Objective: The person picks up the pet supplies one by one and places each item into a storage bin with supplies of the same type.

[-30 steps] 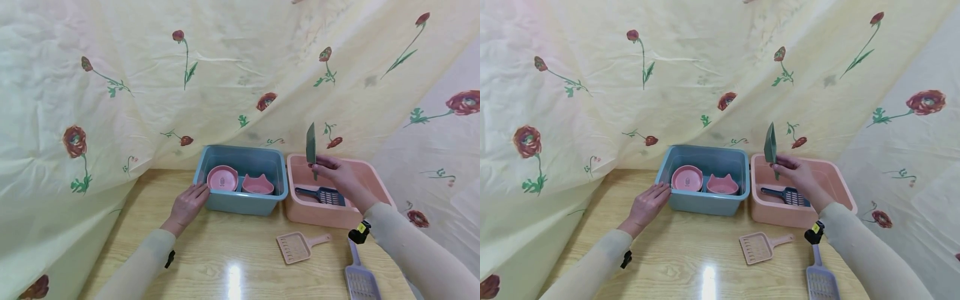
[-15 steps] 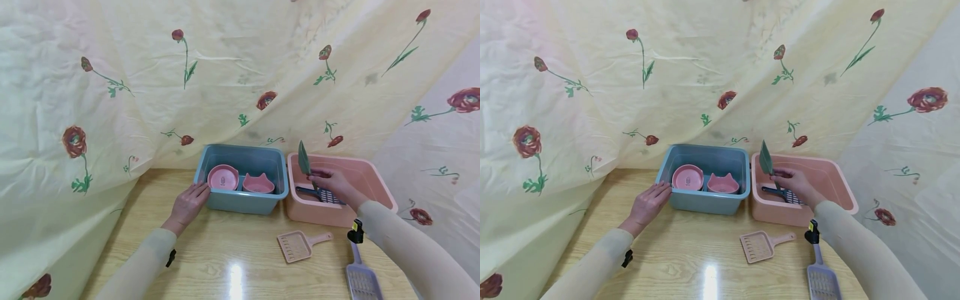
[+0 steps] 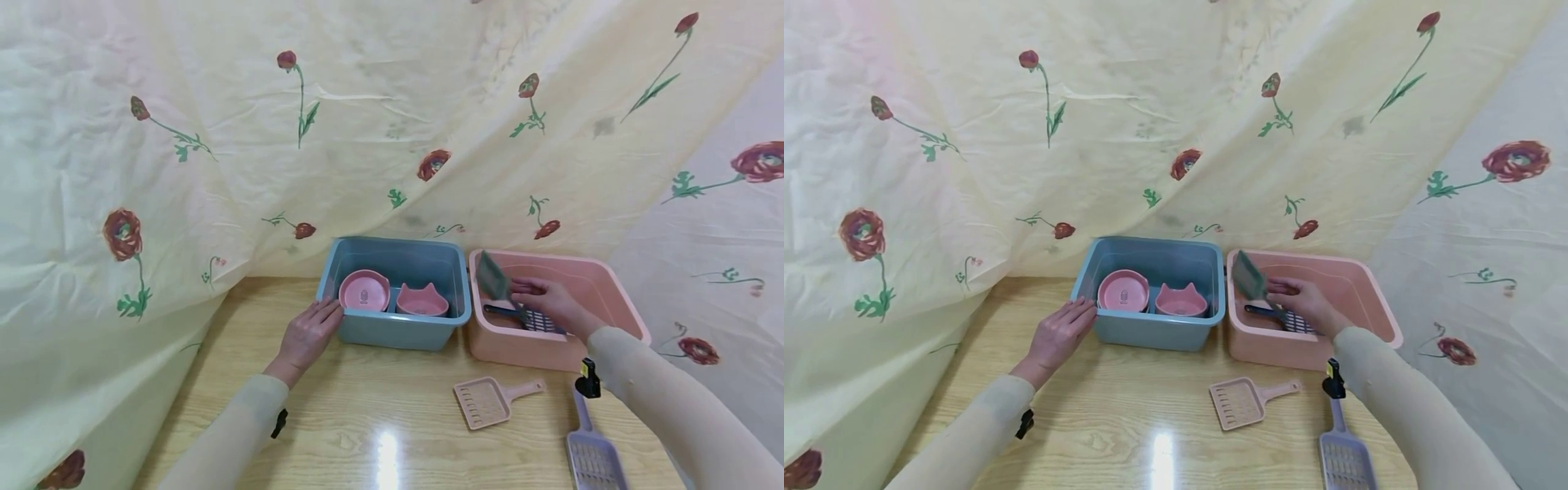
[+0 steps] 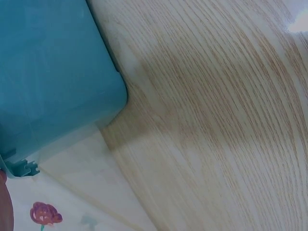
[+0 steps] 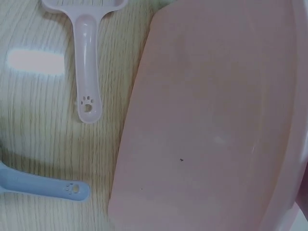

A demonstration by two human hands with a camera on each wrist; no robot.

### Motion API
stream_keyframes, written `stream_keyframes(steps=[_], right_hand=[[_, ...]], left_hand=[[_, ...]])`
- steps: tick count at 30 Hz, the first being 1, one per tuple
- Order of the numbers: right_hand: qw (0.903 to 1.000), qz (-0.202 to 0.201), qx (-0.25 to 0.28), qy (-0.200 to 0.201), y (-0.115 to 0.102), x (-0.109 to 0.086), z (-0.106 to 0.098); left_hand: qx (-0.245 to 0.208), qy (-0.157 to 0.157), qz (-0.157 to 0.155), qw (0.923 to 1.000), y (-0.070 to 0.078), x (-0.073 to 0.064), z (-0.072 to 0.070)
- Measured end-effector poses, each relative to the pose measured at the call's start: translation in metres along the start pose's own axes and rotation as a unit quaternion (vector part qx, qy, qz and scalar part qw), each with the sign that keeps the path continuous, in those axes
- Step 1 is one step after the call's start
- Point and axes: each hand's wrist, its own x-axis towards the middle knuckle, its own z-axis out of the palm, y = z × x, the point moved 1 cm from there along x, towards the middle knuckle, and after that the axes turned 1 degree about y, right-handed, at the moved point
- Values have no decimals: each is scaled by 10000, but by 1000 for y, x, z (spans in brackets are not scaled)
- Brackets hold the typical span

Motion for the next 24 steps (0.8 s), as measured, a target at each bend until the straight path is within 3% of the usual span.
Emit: stream_keyframes(steps=[8,11,18,24], right_hand=[[9996,-110,-233,-139,0,-3,3],[9986,-185,-436,-214,-6,-3,0],[9908,-329,-1173,-584,-41,-13,-8],[9811,-894,-1141,-1285,-77,-30,-2]], left_hand=[[-8,-36,16,10000,-1,-2,0],[-47,134,32,9999,-1,-3,1],[-97,500,96,9987,-2,-3,3],[-66,480,110,9988,-2,-3,2]])
